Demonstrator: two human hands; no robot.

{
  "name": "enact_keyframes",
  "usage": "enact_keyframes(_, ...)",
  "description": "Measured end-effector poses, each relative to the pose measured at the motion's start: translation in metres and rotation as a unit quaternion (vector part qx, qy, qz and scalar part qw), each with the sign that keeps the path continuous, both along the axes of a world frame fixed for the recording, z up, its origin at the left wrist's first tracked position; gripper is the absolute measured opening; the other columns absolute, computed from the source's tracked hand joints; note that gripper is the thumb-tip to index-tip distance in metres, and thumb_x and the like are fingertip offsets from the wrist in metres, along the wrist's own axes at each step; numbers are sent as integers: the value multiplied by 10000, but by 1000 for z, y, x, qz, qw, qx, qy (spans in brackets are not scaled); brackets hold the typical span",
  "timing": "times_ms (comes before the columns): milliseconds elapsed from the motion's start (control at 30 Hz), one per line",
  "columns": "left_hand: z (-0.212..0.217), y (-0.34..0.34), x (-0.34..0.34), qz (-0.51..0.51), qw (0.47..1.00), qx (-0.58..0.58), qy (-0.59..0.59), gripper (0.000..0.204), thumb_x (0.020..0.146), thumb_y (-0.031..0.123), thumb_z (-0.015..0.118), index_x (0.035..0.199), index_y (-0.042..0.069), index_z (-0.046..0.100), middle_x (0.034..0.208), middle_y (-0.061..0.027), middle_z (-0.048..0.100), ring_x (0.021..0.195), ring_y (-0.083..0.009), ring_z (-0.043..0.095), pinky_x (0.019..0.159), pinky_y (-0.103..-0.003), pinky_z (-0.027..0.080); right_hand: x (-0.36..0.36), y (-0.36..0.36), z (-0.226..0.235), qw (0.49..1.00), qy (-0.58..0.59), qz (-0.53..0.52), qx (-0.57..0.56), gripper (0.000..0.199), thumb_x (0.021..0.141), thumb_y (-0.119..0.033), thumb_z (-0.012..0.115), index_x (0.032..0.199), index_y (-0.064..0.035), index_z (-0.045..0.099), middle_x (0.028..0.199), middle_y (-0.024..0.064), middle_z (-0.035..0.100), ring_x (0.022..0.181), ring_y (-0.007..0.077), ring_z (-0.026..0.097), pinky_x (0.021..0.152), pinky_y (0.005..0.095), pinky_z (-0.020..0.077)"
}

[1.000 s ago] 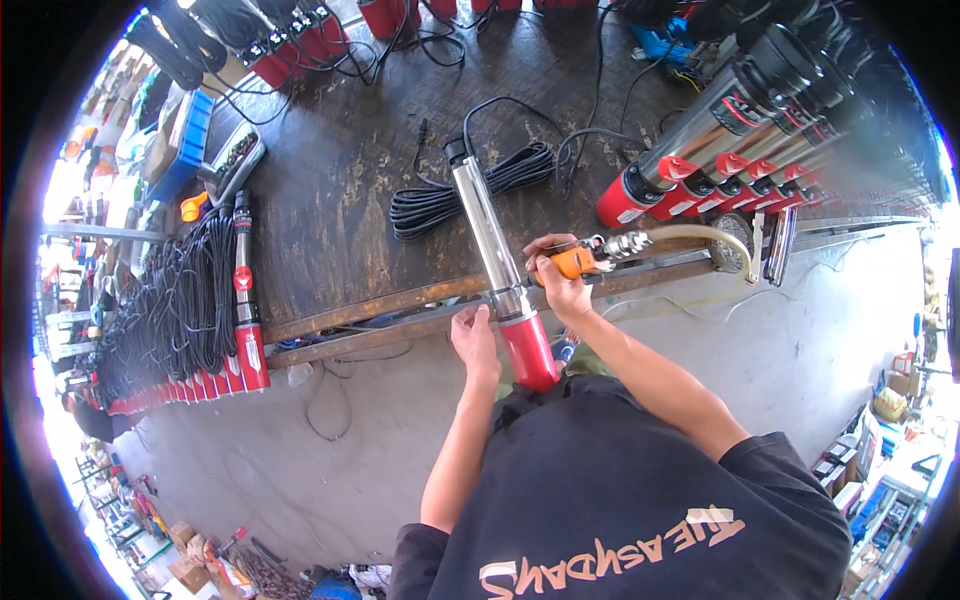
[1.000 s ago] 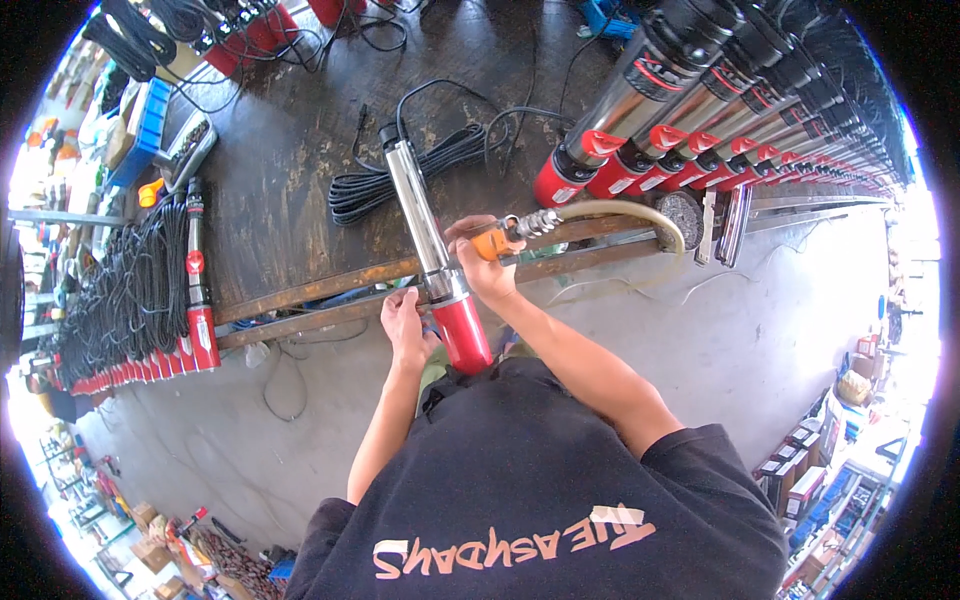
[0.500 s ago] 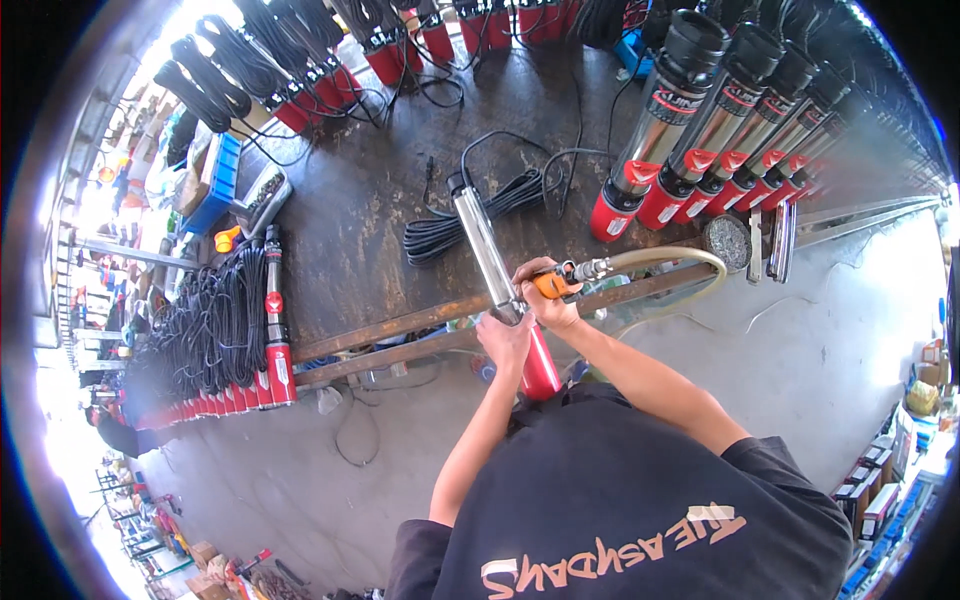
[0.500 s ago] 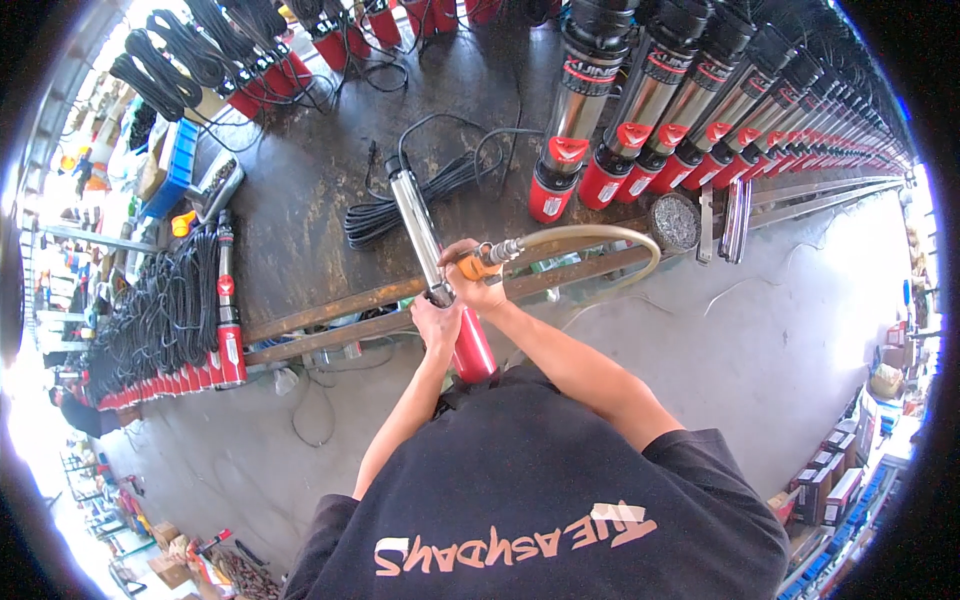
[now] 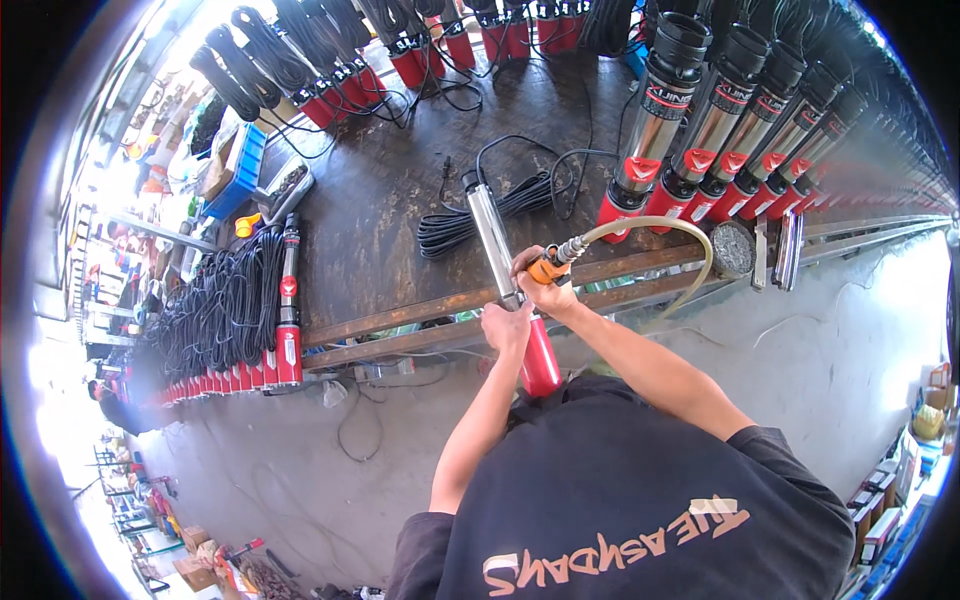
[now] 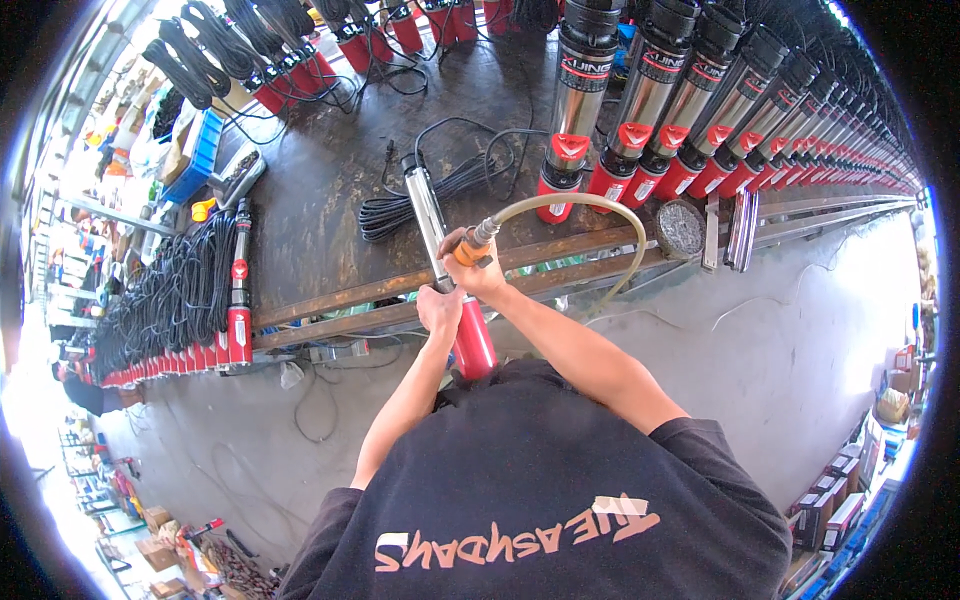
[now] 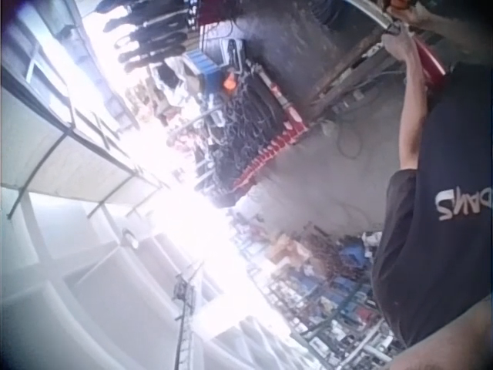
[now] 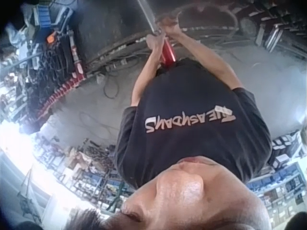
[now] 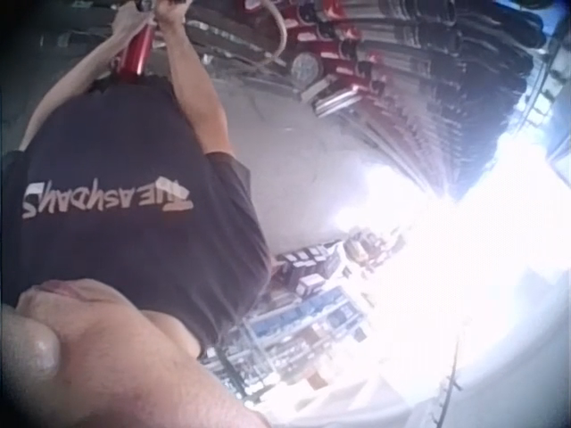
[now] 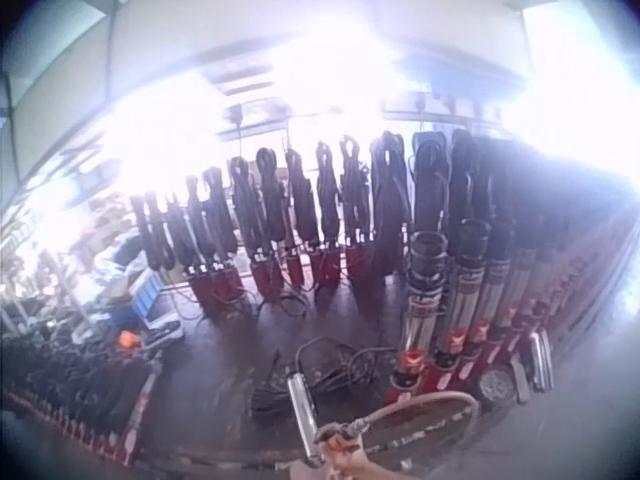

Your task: The person assembles several industrial water pumps by attaching metal tubes and power cables to red cylindrical pump bases, using a pneumatic screwdriver to secure screws and their hands to fit components together.

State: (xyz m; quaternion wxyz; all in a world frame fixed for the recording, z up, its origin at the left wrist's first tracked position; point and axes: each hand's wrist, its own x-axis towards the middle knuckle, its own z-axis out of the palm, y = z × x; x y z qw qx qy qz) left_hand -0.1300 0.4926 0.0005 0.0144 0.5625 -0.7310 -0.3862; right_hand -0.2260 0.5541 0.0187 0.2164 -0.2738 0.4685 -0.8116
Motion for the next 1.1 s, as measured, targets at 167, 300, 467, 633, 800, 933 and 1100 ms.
enact_keyframes(167, 6, 7, 0, 16, 1000, -23, -4, 649, 695, 408, 884, 1090, -31, 614, 1182, -224, 636, 1137, -380, 612, 951, -466, 513, 0, -1, 11, 998, 38, -23, 34, 77, 820, 3, 609, 883, -27, 640, 805, 24, 649, 731, 93, 603, 672, 263, 496)
enact_keyframes(300, 9, 18, 0, 24, 998, -55, 3, 665, 695, 429, 880, 1091, -27, 600, 1238, -231, 605, 1192, -388, 571, 981, -481, 491, -10, 4, 10, 995, 57, -54, 55, 78, 862, -36, 581, 929, -28, 619, 828, 36, 642, 715, 96, 599, 655, 253, 501)
enact_keyframes(467, -2, 17, -5, 12, 997, -80, 11, 724, 684, 477, 874, 1122, -22, 583, 1233, -218, 585, 1209, -387, 547, 989, -488, 481, -7, 6, 0, 998, 16, -57, 15, 101, 858, -29, 601, 958, -26, 596, 856, 52, 652, 733, 105, 616, 660, 265, 519)
enact_keyframes(633, 0, 19, -5, -3, 996, -92, -15, 769, 668, 530, 865, 1126, -15, 576, 1194, -202, 589, 1188, -385, 553, 978, -485, 484, -10, -1, 18, 993, 33, -86, 80, 139, 831, 5, 613, 964, -7, 654, 865, 36, 655, 764, 97, 619, 676, 259, 517)
enact_keyframes(800, -5, 15, 2, 9, 986, -165, -10, 815, 646, 581, 858, 1118, -17, 569, 1179, -218, 585, 1165, -396, 553, 961, -487, 483, -2, 31, 41, 997, -14, -72, 38, 284, 908, -66, 608, 1192, -46, 603, 1010, 21, 653, 895, 96, 596, 771, 270, 505)
enact_keyframes(933, 3, 14, 1, 44, 980, -187, 42, 791, 687, 504, 852, 1190, -30, 554, 1187, -228, 575, 1186, -403, 525, 1013, -486, 430, -30, 66, -18, 949, -151, -276, -10, 338, 981, -296, 516, 1149, -16, 606, 1061, 85, 643, 933, 168, 620, 857, 319, 510)
enact_keyframes(1100, -4, 12, 5, 58, 964, -255, 47, 676, 759, 403, 811, 1208, -13, 523, 1115, -224, 557, 1066, -412, 529, 946, -515, 434, -69, 93, -68, 758, -626, -178, 43, 533, 819, -583, 637, 925, -60, 627, 764, 84, 644, 643, 207, 623, 562, 329, 523)
